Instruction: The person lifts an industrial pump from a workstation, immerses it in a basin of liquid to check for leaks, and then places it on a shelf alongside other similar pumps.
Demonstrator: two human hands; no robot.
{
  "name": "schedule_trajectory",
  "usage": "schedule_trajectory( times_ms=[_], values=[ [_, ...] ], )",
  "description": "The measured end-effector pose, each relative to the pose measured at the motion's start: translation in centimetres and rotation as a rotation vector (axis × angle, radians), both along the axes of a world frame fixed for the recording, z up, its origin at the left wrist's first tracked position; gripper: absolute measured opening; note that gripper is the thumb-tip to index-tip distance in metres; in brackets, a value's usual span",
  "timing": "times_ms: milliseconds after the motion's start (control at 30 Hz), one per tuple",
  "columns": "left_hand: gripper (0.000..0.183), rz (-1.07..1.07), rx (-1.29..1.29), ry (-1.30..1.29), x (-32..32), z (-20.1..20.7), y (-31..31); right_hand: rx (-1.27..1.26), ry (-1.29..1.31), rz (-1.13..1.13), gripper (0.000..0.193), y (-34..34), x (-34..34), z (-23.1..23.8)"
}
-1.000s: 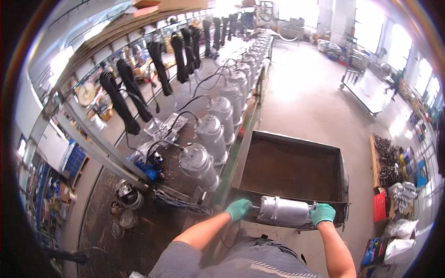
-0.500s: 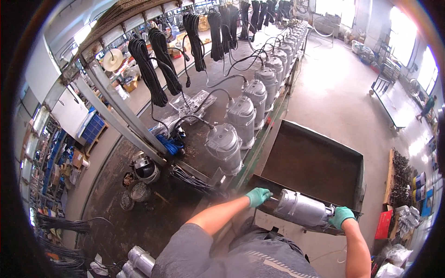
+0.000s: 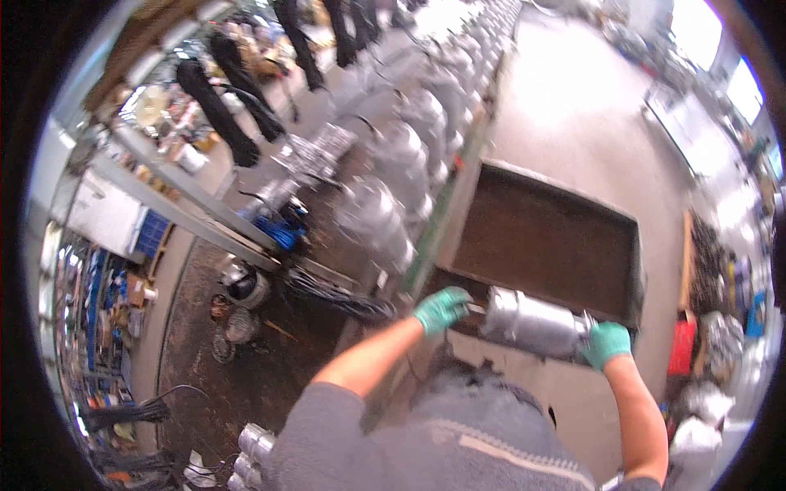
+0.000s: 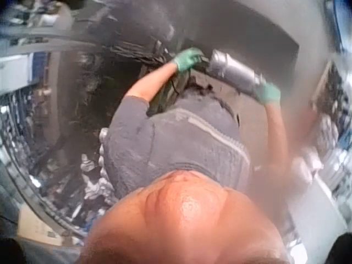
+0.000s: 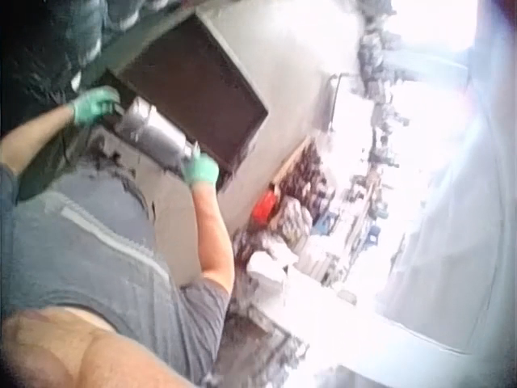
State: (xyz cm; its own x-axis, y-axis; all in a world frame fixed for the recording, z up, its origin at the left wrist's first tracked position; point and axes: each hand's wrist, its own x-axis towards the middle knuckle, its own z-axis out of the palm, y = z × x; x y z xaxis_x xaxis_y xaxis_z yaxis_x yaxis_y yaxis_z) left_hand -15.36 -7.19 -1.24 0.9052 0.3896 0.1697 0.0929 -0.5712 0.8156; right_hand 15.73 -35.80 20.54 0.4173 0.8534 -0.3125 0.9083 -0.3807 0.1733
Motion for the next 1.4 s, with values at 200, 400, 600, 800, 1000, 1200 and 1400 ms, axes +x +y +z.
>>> schedule_trajectory(
  times_ms=[200, 400, 600, 800, 1000, 1200, 1400],
  values=[
    [0.034, 0.262, -0.289, 0.261, 2.1, -0.4, 1.6, 0.045, -0.13, 0.036, 0.021, 0.0, 1.5, -4.5],
    [0.035, 0.504, -1.187, 0.353, 2.9, 4.5, -0.6, -0.013, -0.15, 0.139, 0.055, -1.5, 1.8, -2.8],
    [0.02, 0.262, -1.035, 0.214, 0.5, 3.1, -1.0, -0.099, 0.017, -0.128, 0.038, -0.5, 1.9, -1.0],
    [0.051, 0.421, -1.012, 0.548, 1.5, 2.4, -0.5, 0.012, 0.185, -0.065, 0.029, -1.1, 2.7, -1.9],
    [0.047, 0.525, -1.178, 0.523, 1.8, 3.9, -1.3, -0.028, 0.258, 0.062, 0.034, -0.8, 2.7, -0.8],
    [0.043, 0.477, -1.238, 0.581, 2.4, 5.0, -0.3, -0.086, 0.238, 0.062, 0.04, -0.6, 2.5, -0.2],
    [0.051, 0.726, -1.401, 0.449, 1.4, 1.3, 3.6, 0.059, 0.286, 0.003, 0.035, -1.4, 2.3, -0.7]
  ],
)
